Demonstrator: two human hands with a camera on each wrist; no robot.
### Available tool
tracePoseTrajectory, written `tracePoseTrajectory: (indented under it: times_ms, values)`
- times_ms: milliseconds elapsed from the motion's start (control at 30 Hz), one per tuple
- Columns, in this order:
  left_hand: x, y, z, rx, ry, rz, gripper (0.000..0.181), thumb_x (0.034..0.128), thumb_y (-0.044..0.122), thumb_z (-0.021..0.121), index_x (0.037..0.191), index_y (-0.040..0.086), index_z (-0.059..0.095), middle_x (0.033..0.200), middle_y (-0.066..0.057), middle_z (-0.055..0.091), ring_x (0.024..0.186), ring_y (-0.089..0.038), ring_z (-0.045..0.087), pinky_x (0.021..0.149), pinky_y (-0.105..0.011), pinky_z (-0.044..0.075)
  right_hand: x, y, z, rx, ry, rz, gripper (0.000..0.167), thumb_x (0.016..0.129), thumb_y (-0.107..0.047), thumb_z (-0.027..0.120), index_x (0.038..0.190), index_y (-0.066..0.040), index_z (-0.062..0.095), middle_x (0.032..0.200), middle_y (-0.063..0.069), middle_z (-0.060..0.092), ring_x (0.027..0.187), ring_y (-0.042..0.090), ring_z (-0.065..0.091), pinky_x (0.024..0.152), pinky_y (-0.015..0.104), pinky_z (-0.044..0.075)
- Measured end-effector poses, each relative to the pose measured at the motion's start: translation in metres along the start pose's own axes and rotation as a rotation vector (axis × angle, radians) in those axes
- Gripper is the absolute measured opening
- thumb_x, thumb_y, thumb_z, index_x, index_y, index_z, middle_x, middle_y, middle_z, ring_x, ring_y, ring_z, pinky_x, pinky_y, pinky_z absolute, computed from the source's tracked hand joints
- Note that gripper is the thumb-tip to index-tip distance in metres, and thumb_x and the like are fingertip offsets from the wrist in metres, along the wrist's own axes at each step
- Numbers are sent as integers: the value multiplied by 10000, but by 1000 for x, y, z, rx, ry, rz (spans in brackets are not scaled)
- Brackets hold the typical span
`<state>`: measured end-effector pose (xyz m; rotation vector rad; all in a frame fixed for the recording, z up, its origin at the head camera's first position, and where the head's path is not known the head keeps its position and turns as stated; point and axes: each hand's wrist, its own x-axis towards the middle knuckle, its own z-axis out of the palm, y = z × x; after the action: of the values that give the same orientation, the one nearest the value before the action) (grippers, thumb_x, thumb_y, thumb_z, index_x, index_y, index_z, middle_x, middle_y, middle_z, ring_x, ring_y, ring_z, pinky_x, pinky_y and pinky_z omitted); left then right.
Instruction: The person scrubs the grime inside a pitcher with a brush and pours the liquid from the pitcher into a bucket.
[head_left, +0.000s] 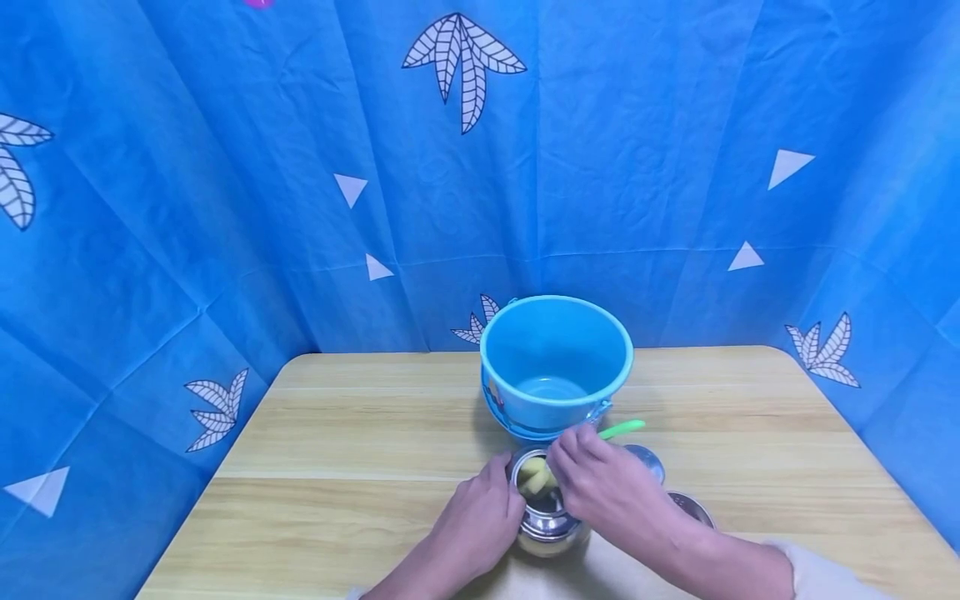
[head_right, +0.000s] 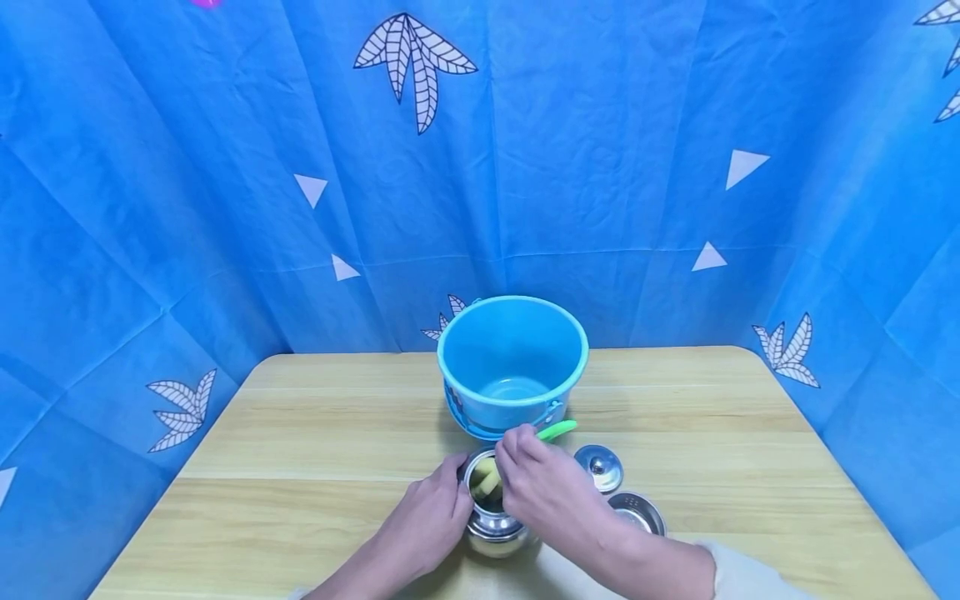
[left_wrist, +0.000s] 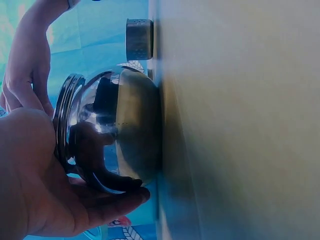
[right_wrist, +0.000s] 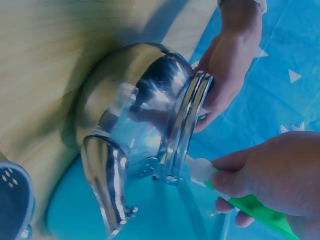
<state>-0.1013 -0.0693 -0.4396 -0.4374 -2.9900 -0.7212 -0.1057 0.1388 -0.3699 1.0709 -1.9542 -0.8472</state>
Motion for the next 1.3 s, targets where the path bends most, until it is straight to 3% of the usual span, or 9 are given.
tracePoseTrajectory:
  times_ms: [167,267,500,633,800,933,1100,1300]
  values:
    - [0,-1,1,17,7,9,472,1001,241,466,1374,-42,528,1127,-175,727,962,-325,737,812,-448,609,7,-1,-7,-89,1,-18,174,782,-107,546,767,-57,712,766,46,572,806,221,447,848,337,335]
    - [0,-1,1,13,7,2,463,1012,247,461,1368,-41,530,1118,-168,725,932,-320,732,793,-437,605,14,-2,-13,-137,-25,-63,167,743,-228,624,704,-84,699,749,48,582,826,230,451,870,355,304]
    - [1,-1,0,35,28,14,344,1032,253,474,1241,-5,563,911,-70,646,730,-226,645,616,-353,536,35,1,-21,-191,-69,-224,217,861,-370,605,680,-252,622,657,-66,529,820,200,412,882,370,292]
    - [2,0,-2,32,19,13,277,1035,271,495,1154,31,562,830,-4,560,684,-170,579,577,-316,488,45,7,-19,-151,-142,-278,164,877,-406,693,755,-296,693,714,-94,643,908,173,520,944,335,338]
    - [2,2,-2,36,39,22,229,1029,258,507,1087,44,567,791,22,527,638,-146,540,540,-298,437,56,16,-13,-61,-184,-266,126,865,-454,770,896,-334,788,944,-79,789,1045,150,635,1010,318,389]
    - [3,3,-2,32,43,7,271,1006,228,514,1153,10,581,812,16,550,641,-144,533,541,-296,429,62,22,-10,-1,-182,-248,133,863,-442,796,897,-314,812,963,-58,801,927,143,636,939,316,412]
    - [3,4,-1,14,18,-33,340,989,232,520,1228,-3,577,850,11,581,680,-141,553,569,-289,452,65,26,-9,43,-177,-235,149,862,-427,813,918,-289,825,996,-52,811,940,137,665,891,299,417]
    - [3,4,0,9,18,-36,356,987,239,524,1243,-1,585,864,11,608,667,-118,542,550,-270,427,66,25,-9,104,-176,-214,175,815,-444,853,924,-312,814,975,-72,806,917,125,649,863,290,407]
